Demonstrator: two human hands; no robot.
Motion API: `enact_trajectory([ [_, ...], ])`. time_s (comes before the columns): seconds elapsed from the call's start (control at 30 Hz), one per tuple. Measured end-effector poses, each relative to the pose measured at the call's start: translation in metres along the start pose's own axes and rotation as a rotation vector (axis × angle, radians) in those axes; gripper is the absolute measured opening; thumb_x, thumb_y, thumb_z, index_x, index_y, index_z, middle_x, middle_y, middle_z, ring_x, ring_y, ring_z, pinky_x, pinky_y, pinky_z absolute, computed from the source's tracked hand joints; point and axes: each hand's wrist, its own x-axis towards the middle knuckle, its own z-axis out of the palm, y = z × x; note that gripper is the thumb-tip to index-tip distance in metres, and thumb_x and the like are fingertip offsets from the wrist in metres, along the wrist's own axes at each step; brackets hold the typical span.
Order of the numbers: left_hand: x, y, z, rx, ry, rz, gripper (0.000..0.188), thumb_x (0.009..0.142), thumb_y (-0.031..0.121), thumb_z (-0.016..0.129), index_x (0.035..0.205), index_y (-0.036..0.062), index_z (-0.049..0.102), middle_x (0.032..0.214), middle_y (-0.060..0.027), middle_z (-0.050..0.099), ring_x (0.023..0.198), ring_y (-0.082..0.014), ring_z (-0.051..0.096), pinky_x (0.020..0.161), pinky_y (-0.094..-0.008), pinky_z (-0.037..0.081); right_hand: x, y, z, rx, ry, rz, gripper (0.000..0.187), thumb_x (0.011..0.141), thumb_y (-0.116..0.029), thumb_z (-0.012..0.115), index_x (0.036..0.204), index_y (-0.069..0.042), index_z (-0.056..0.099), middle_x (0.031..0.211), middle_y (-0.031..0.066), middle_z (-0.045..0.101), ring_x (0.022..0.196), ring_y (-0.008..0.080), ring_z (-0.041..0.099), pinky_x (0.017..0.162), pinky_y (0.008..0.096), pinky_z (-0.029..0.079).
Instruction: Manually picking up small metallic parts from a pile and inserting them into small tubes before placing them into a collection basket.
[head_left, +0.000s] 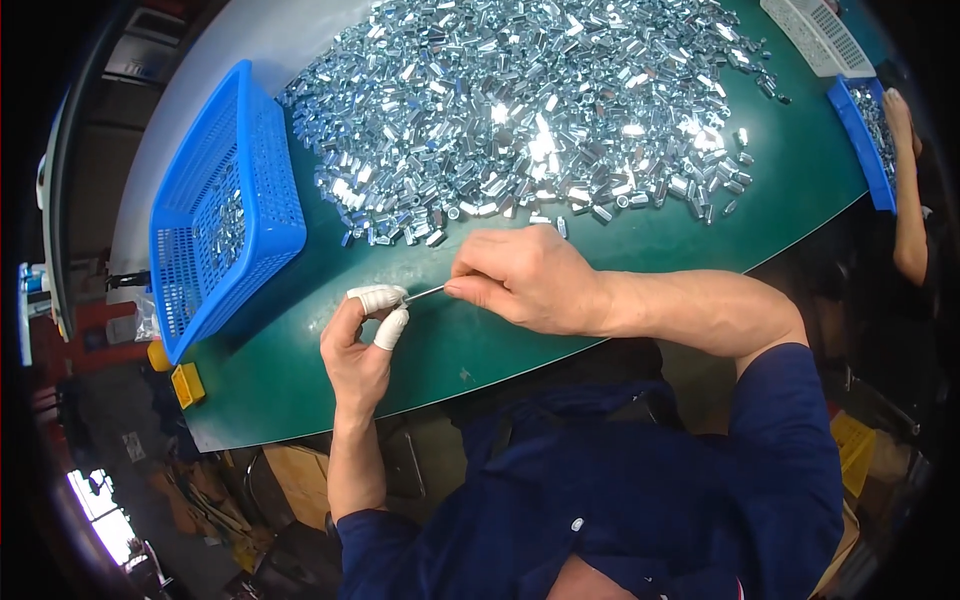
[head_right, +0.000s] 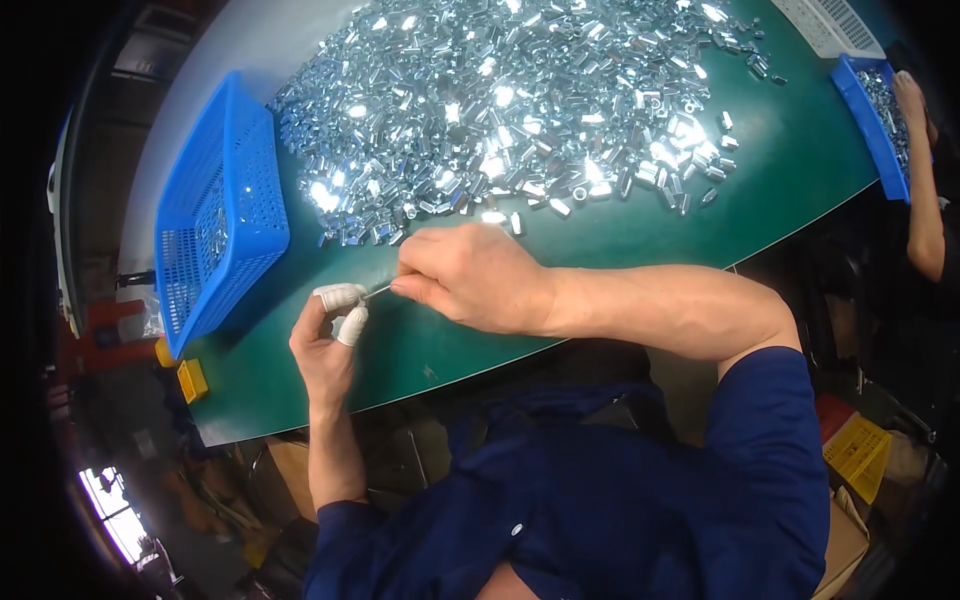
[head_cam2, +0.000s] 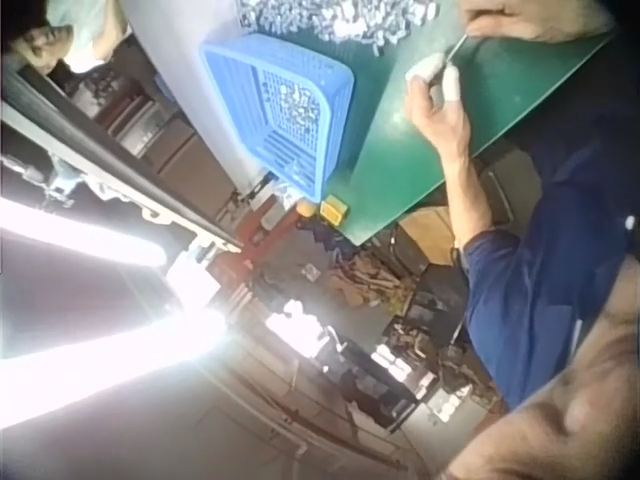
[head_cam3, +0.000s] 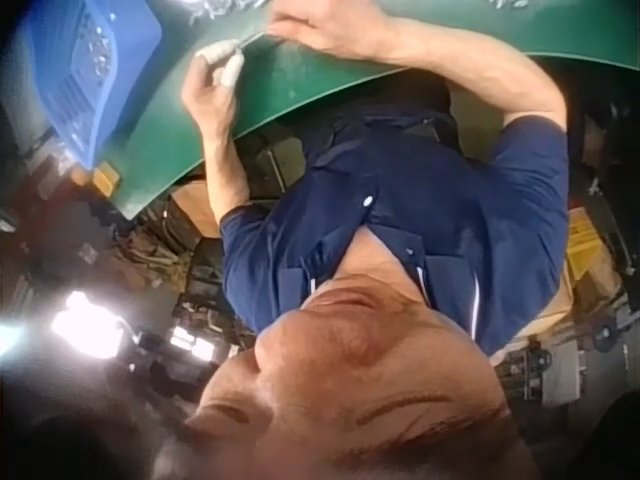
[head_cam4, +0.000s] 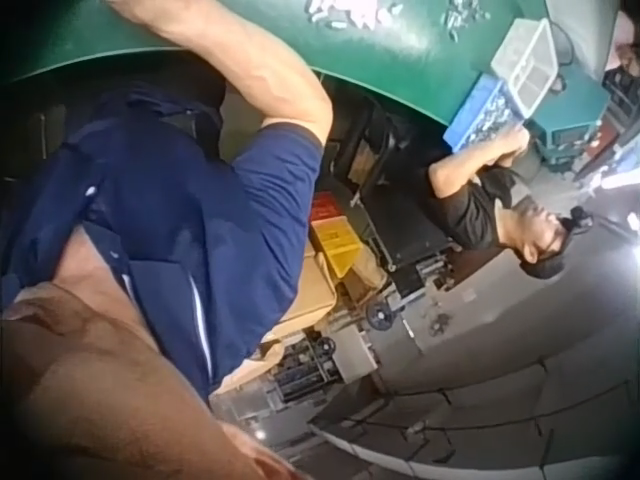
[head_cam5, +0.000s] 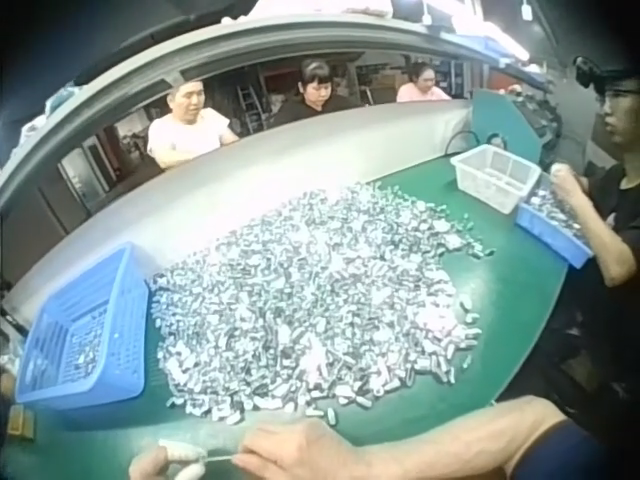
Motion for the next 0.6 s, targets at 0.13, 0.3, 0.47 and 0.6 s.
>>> enact_trajectory([
  [0.13,0.002,0.008,-0.003,0.042,-0.091,0.025,0.019,0.087,0.0,0.078,0.104,-0.0016,0.07,0.103,-0.0088,0.071,0.093,-0.0166,0.066,0.086,-0.0291,0.052,0.002,-0.005,-0.002,-0.013,-0.04,-0.019,0.014,0.092,-0.016,0.075,0.09,-0.005,0.067,0.082,0.0104,0.066,0.069,0.0305,0.067,0.059,0.0402,0.051],
  [0.3,0.005,0.014,0.004,0.134,-0.085,0.078,0.018,0.081,-0.003,0.08,0.097,0.0001,0.073,0.097,-0.0107,0.074,0.088,-0.0212,0.07,0.08,-0.0318,0.055,-0.003,-0.003,-0.001,-0.052,-0.011,-0.03,0.014,0.091,-0.016,0.076,0.09,-0.005,0.068,0.083,0.011,0.067,0.071,0.0311,0.068,0.06,0.0414,0.052],
  [0.47,0.008,0.021,0.004,0.146,-0.089,0.124,0.018,0.081,-0.003,0.081,0.096,0.001,0.073,0.096,-0.012,0.075,0.089,-0.0261,0.072,0.08,-0.0345,0.056,-0.005,-0.006,-0.003,-0.065,-0.009,-0.042,0.014,0.091,-0.017,0.076,0.089,-0.006,0.069,0.081,0.0106,0.067,0.068,0.031,0.067,0.059,0.0411,0.052],
  [0.6,0.008,0.025,0.004,0.14,-0.097,0.168,0.016,0.081,-0.002,0.08,0.095,-0.0016,0.072,0.095,-0.0125,0.073,0.086,-0.0227,0.071,0.077,-0.0322,0.055,-0.004,-0.011,-0.003,-0.089,-0.076,0.0,0.021,0.095,-0.023,0.072,0.084,-0.005,0.066,0.078,0.0129,0.065,0.07,0.0351,0.066,0.06,0.0451,0.05],
])
